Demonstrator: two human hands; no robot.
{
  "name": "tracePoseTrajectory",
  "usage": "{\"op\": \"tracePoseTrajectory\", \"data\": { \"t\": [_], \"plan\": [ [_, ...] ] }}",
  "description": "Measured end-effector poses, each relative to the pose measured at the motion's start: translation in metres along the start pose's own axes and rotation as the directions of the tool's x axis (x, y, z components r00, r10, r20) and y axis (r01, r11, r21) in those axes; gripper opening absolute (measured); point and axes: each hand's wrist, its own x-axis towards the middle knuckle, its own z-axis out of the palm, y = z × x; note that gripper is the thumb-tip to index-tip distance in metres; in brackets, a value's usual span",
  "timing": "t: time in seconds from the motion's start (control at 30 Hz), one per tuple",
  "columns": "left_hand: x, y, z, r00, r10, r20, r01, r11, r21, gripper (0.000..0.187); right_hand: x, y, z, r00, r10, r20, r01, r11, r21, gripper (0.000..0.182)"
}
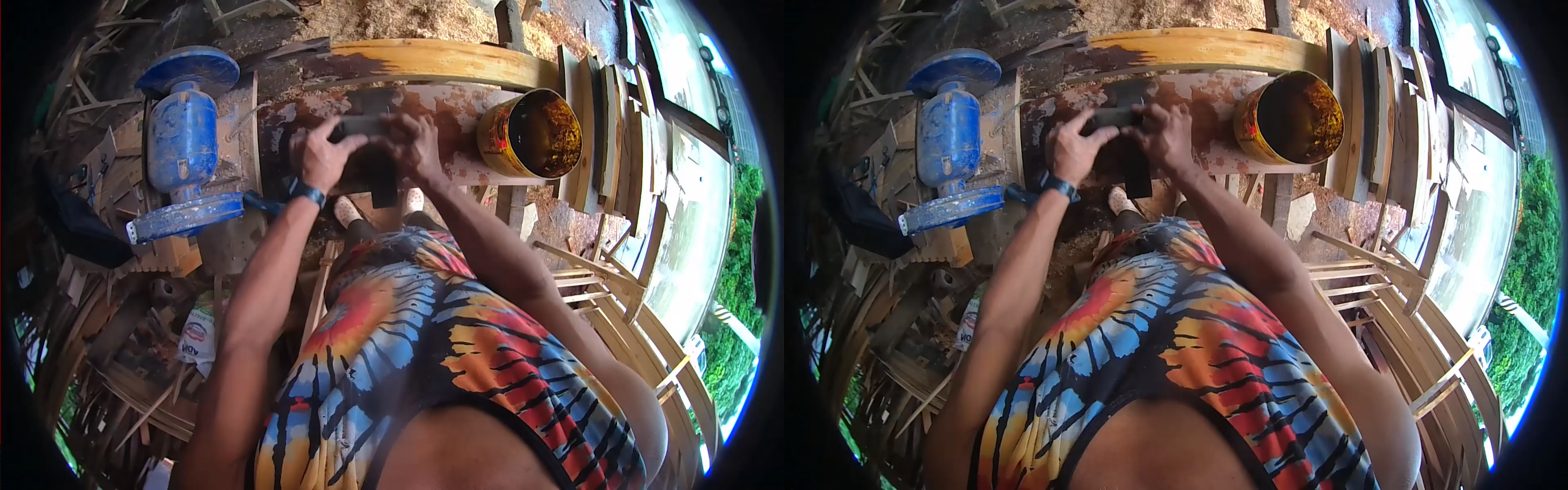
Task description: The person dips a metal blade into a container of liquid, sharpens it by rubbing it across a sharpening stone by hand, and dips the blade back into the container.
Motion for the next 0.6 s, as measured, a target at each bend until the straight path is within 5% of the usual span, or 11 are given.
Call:
{"op": "tracePoseTrajectory", "data": {
  "t": [0.07, 0.1, 0.17, 0.23, 0.27, 0.3, 0.37, 0.43, 0.5, 0.6],
  "plan": [
    [-0.03, -0.027, 0.02, 0.997, -0.063, 0.049, 0.064, 0.997, -0.036, 0.066, -0.038, 0.006, 0.004, 0.999, -0.038, 0.013, 0.039, 0.998, -0.052, 0.049],
    [-0.051, -0.012, 0.015, 0.999, -0.021, -0.035, 0.026, 0.99, 0.135, 0.066, -0.05, 0.003, 0.003, 0.999, -0.045, 0.0, 0.045, 0.998, -0.047, 0.049],
    [-0.058, -0.022, 0.029, 0.986, 0.071, -0.149, -0.044, 0.983, 0.18, 0.068, -0.064, -0.001, 0.0, 0.998, -0.064, -0.01, 0.063, 0.997, -0.038, 0.049],
    [-0.034, -0.007, 0.014, 0.993, -0.086, -0.082, 0.077, 0.991, -0.106, 0.069, -0.034, -0.002, 0.005, 0.998, -0.064, -0.013, 0.063, 0.998, -0.025, 0.049],
    [-0.018, -0.01, 0.016, 0.983, -0.02, -0.181, -0.013, 0.984, -0.179, 0.07, -0.012, -0.003, 0.012, 0.999, -0.046, -0.028, 0.046, 0.999, -0.026, 0.05],
    [0.003, -0.017, 0.013, 0.979, 0.059, -0.195, -0.066, 0.997, -0.031, 0.072, -0.001, -0.004, 0.015, 0.998, -0.035, -0.042, 0.034, 0.999, -0.028, 0.05],
    [0.012, -0.005, -0.005, 0.997, 0.004, -0.077, -0.003, 1.0, 0.02, 0.075, -0.003, -0.006, 0.016, 0.999, 0.026, -0.045, -0.026, 1.0, -0.007, 0.05],
    [-0.011, -0.012, 0.008, 0.989, 0.018, -0.147, -0.019, 1.0, -0.004, 0.076, -0.012, -0.008, 0.015, 0.999, 0.03, -0.041, -0.03, 1.0, -0.006, 0.049],
    [-0.048, -0.005, 0.009, 0.991, -0.117, -0.068, 0.121, 0.99, 0.071, 0.074, -0.054, -0.008, 0.01, 0.999, -0.013, -0.035, 0.012, 1.0, -0.028, 0.047],
    [-0.048, -0.02, 0.024, 0.986, -0.068, -0.15, 0.082, 0.993, 0.089, 0.07, -0.052, -0.007, 0.01, 0.999, -0.038, -0.018, 0.038, 0.999, -0.013, 0.047]
  ]
}}
